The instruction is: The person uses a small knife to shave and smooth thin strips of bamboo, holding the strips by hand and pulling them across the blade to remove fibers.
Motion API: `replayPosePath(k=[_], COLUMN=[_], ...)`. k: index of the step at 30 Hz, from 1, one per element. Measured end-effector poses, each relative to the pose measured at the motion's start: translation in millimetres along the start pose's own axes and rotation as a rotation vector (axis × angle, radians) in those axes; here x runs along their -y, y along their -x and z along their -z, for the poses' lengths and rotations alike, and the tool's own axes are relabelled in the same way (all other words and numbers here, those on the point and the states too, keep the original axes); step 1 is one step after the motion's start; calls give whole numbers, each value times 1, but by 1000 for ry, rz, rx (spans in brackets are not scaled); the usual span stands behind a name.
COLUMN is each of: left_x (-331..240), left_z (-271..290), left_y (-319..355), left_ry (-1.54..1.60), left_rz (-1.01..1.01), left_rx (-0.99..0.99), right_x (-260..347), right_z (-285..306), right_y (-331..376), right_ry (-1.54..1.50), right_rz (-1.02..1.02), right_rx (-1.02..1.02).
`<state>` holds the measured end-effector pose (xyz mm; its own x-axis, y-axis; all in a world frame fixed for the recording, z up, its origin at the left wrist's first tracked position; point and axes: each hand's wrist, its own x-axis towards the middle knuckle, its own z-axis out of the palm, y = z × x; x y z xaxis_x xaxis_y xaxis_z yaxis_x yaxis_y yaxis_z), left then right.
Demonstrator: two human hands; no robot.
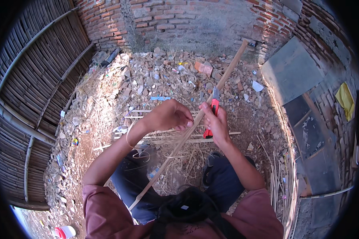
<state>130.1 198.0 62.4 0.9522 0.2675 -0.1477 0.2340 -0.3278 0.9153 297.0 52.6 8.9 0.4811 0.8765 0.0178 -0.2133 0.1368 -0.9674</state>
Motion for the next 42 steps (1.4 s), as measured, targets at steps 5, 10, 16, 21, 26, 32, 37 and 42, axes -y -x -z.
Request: replayPosePath(k=[5, 10, 16, 21, 26, 32, 37, 42], left_x=[-16, -19, -6, 3, 0, 29, -13, -14], left_z=[-4, -5, -8, 16, 89, 118, 54, -14], left_y=[1, 1, -1, 6, 9, 29, 20, 6], left_ry=[37, 28, -225, 85, -204, -904, -159, 41], left_rz=[50, 82, -103, -231, -119, -367, -171, -47], left_rx=[-10, 3, -53, -177, -716, -871, -92, 107], right_x=[1, 3, 5, 7, 10, 8, 8, 5], right_z=[5, 4, 4, 12, 13, 7, 9, 13], right_y=[0, 1, 1, -5, -3, -4, -6, -9], right_ry=[6, 9, -4, -30, -42, -41, -51, -142], right_rz=[6, 18, 0, 4, 26, 16, 17, 56], right_rx=[5, 17, 4, -45, -54, -52, -33, 46])
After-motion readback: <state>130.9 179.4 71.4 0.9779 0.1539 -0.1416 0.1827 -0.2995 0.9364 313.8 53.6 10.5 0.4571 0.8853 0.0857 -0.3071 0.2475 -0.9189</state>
